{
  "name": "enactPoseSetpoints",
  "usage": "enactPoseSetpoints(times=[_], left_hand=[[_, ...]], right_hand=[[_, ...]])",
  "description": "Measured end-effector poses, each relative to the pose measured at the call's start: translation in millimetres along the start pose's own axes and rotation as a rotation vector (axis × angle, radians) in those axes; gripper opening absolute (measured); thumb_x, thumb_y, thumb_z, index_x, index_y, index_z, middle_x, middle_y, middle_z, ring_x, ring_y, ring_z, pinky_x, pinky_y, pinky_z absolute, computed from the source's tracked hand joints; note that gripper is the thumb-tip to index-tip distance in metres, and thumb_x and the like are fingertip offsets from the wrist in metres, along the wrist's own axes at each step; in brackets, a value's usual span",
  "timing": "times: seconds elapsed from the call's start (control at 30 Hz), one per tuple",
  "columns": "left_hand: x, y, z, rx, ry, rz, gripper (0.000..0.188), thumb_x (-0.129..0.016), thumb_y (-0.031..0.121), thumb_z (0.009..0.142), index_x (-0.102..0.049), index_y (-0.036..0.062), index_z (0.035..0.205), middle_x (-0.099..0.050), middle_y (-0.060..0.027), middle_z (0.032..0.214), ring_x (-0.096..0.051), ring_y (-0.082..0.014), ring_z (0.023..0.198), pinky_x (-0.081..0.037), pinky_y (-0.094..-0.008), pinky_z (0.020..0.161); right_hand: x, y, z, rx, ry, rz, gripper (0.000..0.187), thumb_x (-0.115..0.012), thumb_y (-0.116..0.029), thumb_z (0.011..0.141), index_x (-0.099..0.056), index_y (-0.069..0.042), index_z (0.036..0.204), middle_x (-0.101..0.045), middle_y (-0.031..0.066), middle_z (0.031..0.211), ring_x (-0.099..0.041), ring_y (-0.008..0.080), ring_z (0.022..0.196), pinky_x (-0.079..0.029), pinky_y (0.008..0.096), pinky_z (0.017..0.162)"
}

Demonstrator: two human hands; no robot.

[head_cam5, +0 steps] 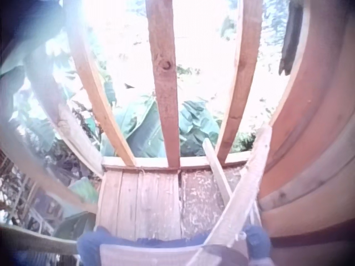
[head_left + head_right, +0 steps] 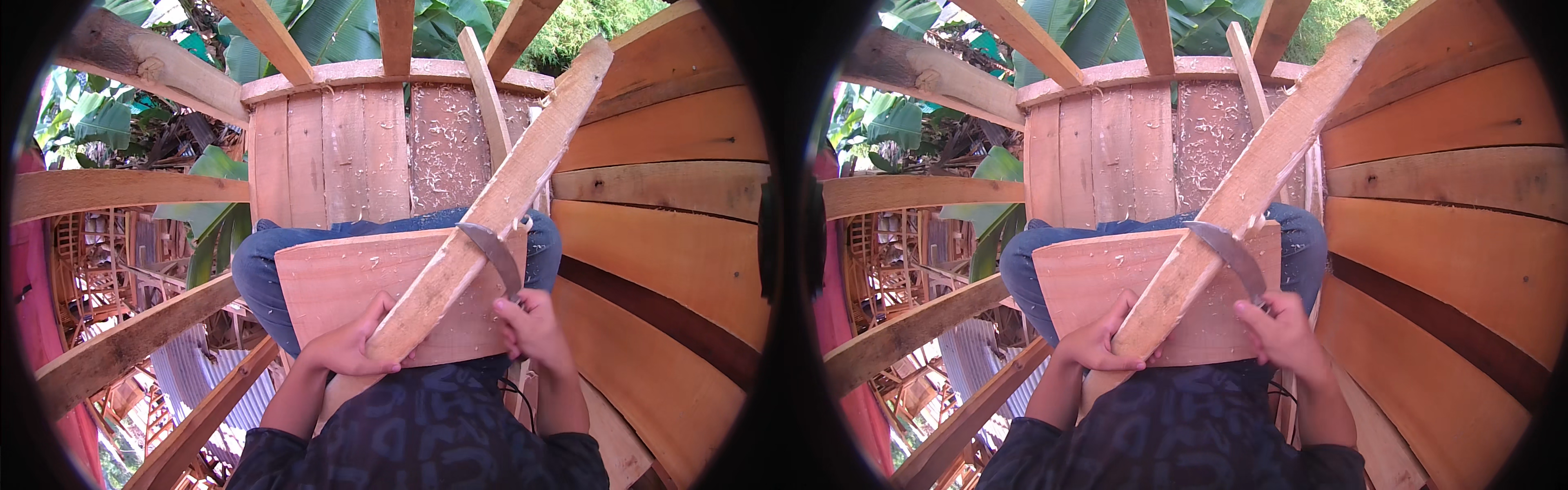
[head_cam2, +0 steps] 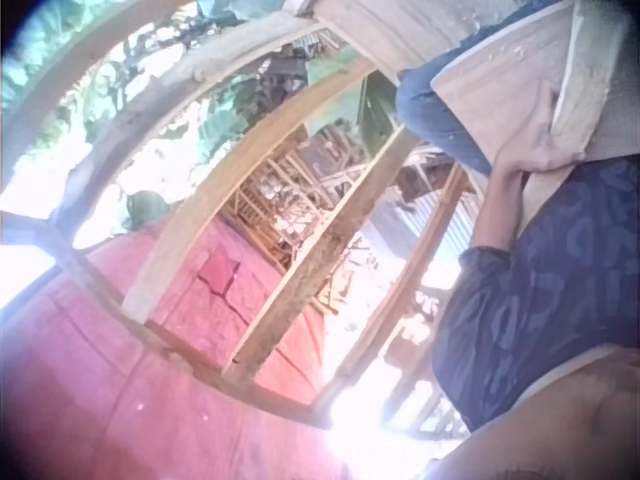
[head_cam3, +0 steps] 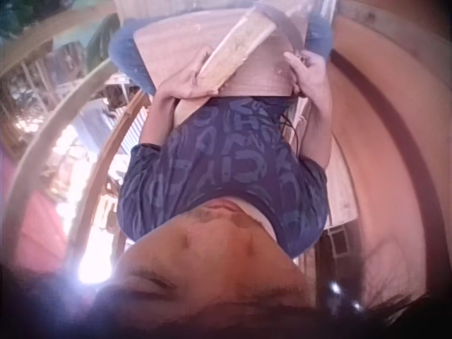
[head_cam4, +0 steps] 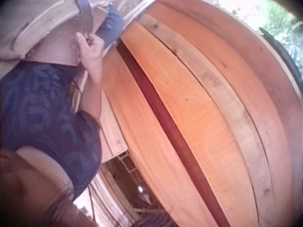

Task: The person sits on a wooden platform and uses a curved blade to shave a long wooden plank resting on their lap. They repeatedly draw the blade along the plank to remove thin shavings, occasionally adjusting the plank's position.

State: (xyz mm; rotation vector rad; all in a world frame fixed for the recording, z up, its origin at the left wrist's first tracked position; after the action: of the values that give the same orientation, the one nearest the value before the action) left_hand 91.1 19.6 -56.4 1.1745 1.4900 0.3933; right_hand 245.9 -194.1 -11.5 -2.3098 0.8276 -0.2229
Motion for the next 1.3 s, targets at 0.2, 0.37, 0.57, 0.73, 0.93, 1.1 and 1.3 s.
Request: enactPoseSetpoints(times=[0.2,0.37,0.57,0.73,0.93,1.1,1.3], left_hand=[[4,0,4,0.048,-0.036,0.0,0.06,-0.076,0.003,0.078,-0.031,0.0068,0.116,-0.056,-0.0123,0.112,-0.061,-0.0178,0.099,-0.05,-0.0339,0.085],[-2,5,7,0.049,-0.019,-0.017,0.053,-0.072,0.006,0.083,-0.029,0.0046,0.115,-0.057,-0.0106,0.105,-0.06,-0.0141,0.098,-0.05,-0.0299,0.087],[-1,3,5,0.062,-0.003,-0.002,0.056,-0.073,0.007,0.081,-0.029,0.0052,0.115,-0.057,-0.0097,0.106,-0.059,-0.0139,0.099,-0.049,-0.0304,0.086],[2,-1,0,0.058,0.005,0.099,0.056,-0.075,0.008,0.081,-0.029,0.0058,0.114,-0.056,-0.0093,0.108,-0.059,-0.0142,0.1,-0.049,-0.0309,0.087],[3,6,7,0.086,-0.027,0.004,0.056,-0.074,0.008,0.081,-0.029,0.0056,0.114,-0.056,-0.0096,0.108,-0.058,-0.0133,0.101,-0.049,-0.0304,0.088],[1,2,10,0.076,-0.023,0.018,0.055,-0.074,0.008,0.082,-0.029,0.0054,0.114,-0.056,-0.0093,0.107,-0.058,-0.0129,0.1,-0.049,-0.0301,0.087],[0,-6,3,0.017,0.013,0.066,0.055,-0.073,0.007,0.082,-0.029,0.0053,0.115,-0.056,-0.0086,0.105,-0.058,-0.0128,0.099,-0.049,-0.0304,0.087]], right_hand=[[-28,9,-8,-0.027,-0.166,0.084,0.024,-0.058,-0.017,0.094,-0.056,-0.003,0.075,-0.048,0.0006,0.049,-0.046,0.0081,0.037,-0.033,0.0233,0.034],[-12,16,4,0.026,0.075,0.239,0.034,-0.057,-0.02,0.096,-0.053,-0.004,0.066,-0.048,-0.0007,0.047,-0.045,0.0064,0.037,-0.035,0.0226,0.036],[1,19,8,0.041,0.1,0.115,0.032,-0.061,-0.021,0.093,-0.056,-0.001,0.069,-0.047,-0.0015,0.048,-0.047,0.0072,0.039,-0.036,0.0238,0.037],[-5,17,-3,0.001,0.027,0.017,0.031,-0.06,-0.02,0.093,-0.058,0.0,0.07,-0.051,-0.0003,0.048,-0.048,0.0058,0.038,-0.036,0.0232,0.035],[-30,20,-10,-0.042,-0.228,-0.006,0.029,-0.061,-0.021,0.093,-0.061,0.002,0.075,-0.052,0.0001,0.049,-0.049,0.0068,0.039,-0.035,0.0235,0.037],[-5,29,9,0.009,0.046,0.242,0.029,-0.059,-0.02,0.093,-0.057,0.0,0.072,-0.052,-0.0001,0.05,-0.05,0.0062,0.039,-0.038,0.0221,0.036],[16,17,9,0.1,0.13,0.017,0.026,-0.063,-0.019,0.09,-0.061,0.001,0.074,-0.054,0.0007,0.051,-0.051,0.0061,0.039,-0.037,0.0223,0.035]])
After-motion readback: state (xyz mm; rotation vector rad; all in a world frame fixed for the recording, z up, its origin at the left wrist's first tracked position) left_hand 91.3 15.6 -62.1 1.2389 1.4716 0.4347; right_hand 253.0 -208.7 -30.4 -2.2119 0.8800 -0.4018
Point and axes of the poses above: each hand's wrist, its own z-axis towards the middle knuckle, its own x-axis out of the back of the hand, y = z × x, the point moved 2 cm from there along z, towards the middle knuckle
